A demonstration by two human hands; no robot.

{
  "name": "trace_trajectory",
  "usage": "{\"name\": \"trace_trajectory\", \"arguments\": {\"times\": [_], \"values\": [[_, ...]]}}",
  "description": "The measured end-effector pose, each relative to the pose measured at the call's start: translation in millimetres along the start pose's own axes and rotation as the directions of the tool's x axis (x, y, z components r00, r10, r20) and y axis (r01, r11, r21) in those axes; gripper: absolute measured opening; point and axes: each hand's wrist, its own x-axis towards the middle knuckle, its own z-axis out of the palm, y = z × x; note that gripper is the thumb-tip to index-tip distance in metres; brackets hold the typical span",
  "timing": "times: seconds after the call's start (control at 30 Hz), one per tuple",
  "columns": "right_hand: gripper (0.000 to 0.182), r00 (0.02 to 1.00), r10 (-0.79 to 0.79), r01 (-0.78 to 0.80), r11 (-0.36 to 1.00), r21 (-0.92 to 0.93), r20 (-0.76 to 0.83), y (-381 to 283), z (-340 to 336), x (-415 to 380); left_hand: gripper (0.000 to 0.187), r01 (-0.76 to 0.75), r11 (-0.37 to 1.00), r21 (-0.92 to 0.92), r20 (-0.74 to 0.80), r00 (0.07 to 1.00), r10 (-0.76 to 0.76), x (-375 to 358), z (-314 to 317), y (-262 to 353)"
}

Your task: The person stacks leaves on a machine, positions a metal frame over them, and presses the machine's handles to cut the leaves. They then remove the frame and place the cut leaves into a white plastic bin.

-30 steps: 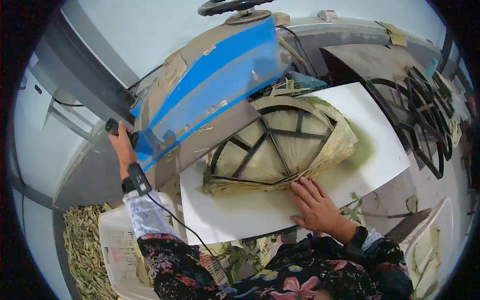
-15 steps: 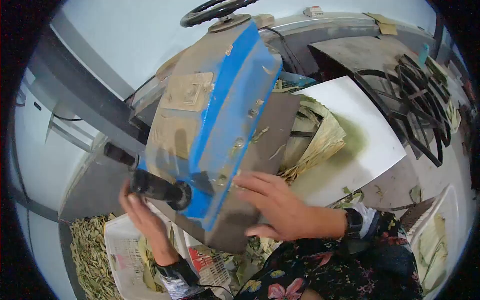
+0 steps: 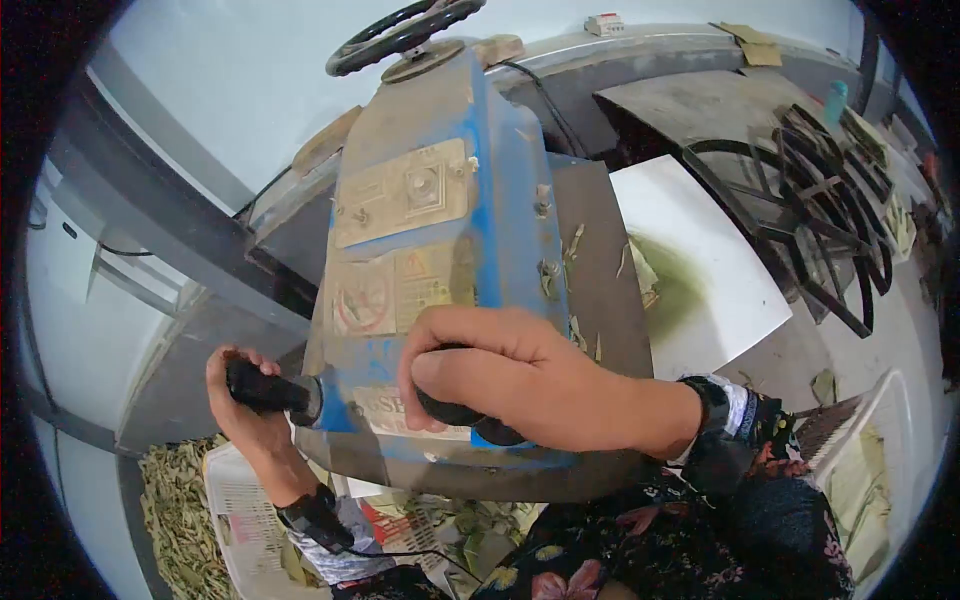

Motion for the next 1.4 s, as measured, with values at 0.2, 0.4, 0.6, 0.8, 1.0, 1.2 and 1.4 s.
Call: {"name": "trace_trajectory", "arguments": {"times": [0.2, 0.4, 0.6, 0.8, 1.0, 1.2, 1.4], "values": [[0.017, 1.000, -0.016, 0.016, 0.996, 0.087, -0.004, 0.7, -10.8, -6.6, 0.023, 0.005, 1.000, 0.004, -0.014, 1.000, -0.005, -14.3, 12.2, 2.2], [0.017, 1.000, -0.015, 0.016, 0.999, 0.028, -0.018, 9.6, -19.2, -12.2, 0.023, 0.028, 0.999, 0.025, -0.064, 0.998, -0.027, -24.8, 15.6, -7.0], [0.018, 0.997, -0.028, 0.030, 0.999, 0.034, -0.065, 11.9, -25.9, -21.7, 0.024, 0.000, 0.997, 0.083, -0.054, 0.999, 0.004, -40.1, 24.6, -14.6], [0.018, 0.992, 0.032, -0.020, 0.995, 0.098, -0.120, 13.6, -32.2, -30.7, 0.022, -0.032, 0.995, 0.092, -0.072, 0.997, 0.039, -52.2, 32.8, -23.3], [0.020, 0.981, 0.048, -0.038, 0.998, 0.057, -0.190, 15.6, -32.5, -35.5, 0.017, -0.066, 0.989, 0.130, -0.100, 0.992, 0.079, -56.2, 37.1, -31.7], [0.022, 0.961, 0.029, -0.024, 0.999, 0.023, -0.274, 11.1, -23.8, -36.6, 0.015, -0.132, 0.981, 0.142, -0.052, 0.989, 0.141, -55.1, 41.5, -27.8], [0.027, 0.929, -0.043, -0.014, 0.988, -0.152, -0.368, 15.6, 5.4, -17.8, 0.014, -0.193, 0.974, 0.121, -0.033, 0.980, 0.198, -20.3, 18.8, -24.0]]}}
